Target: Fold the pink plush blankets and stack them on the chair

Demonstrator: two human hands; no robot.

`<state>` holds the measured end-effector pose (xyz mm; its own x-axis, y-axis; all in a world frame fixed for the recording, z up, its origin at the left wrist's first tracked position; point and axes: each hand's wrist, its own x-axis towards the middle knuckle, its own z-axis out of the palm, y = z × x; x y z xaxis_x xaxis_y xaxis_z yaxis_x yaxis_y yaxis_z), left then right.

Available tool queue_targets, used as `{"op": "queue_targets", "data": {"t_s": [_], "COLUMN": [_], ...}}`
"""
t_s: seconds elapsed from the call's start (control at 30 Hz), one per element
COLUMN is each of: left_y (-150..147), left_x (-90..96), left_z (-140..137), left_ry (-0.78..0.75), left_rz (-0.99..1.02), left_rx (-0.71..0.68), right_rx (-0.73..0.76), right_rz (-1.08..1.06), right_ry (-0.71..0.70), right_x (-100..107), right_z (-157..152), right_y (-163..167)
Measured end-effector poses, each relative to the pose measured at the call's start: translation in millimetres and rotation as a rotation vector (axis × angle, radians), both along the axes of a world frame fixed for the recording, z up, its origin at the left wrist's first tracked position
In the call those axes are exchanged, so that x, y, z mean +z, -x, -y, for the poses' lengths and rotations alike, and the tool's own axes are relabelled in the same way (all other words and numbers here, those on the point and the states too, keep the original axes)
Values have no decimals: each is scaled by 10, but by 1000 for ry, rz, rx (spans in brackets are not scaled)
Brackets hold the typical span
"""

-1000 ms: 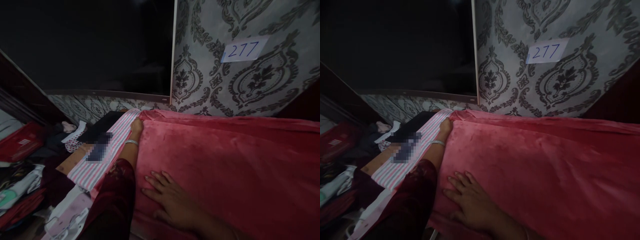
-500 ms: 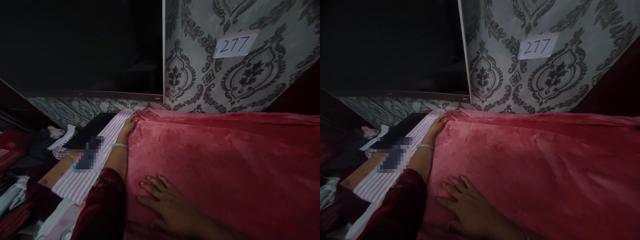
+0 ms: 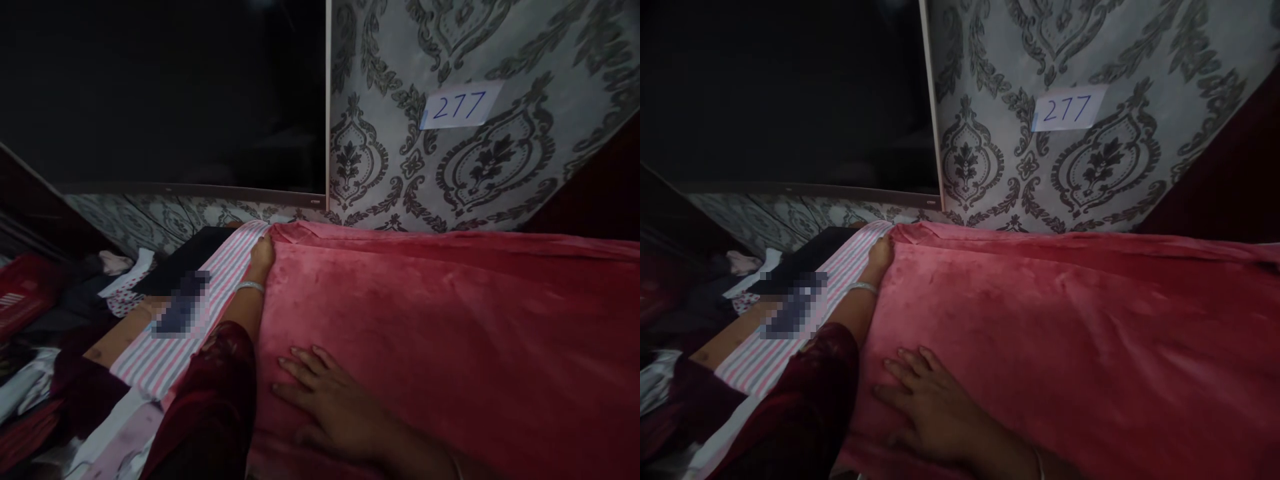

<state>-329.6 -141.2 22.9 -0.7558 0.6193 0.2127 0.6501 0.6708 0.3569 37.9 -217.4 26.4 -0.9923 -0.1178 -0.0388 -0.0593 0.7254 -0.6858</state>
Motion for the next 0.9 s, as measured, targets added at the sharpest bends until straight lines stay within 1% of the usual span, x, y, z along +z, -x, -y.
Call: {"op": "queue_targets", "data": {"t_s": [0.13,0.27,0.33,0.43,0.53,0.6,0.67,0.77,0.83,0.9], "left_y": [9,-18,-95,-256,-395,-443,-454,-431,-419,-431], "left_x": [164,310,310,221,111,78,95,191,268,330], "left_z": [109,377,513,647,692,686,673,697,775,917], "left_ry": [15,67,105,132,115,110,119,149,177,210], "left_rz": [73,129,131,104,56,42,48,77,101,127], "left_rx": [23,90,123,157,182,190,186,165,145,127], "right_rx": [15,15,16,13,13,9,5,2,-3,-14], "right_rz": [-11,-27,-28,-31,-35,-43,-49,-67,-94,-115], "right_ry": [-54,-97,-103,-110,-123,-137,-156,-179,-189,-200], "right_x": [-35,-85,-109,-132,-132,-126,-127,-153,-181,-209], "right_z": [13,33,41,48,50,51,53,56,59,64], "right_y": [10,19,22,25,28,29,30,31,30,28]}}
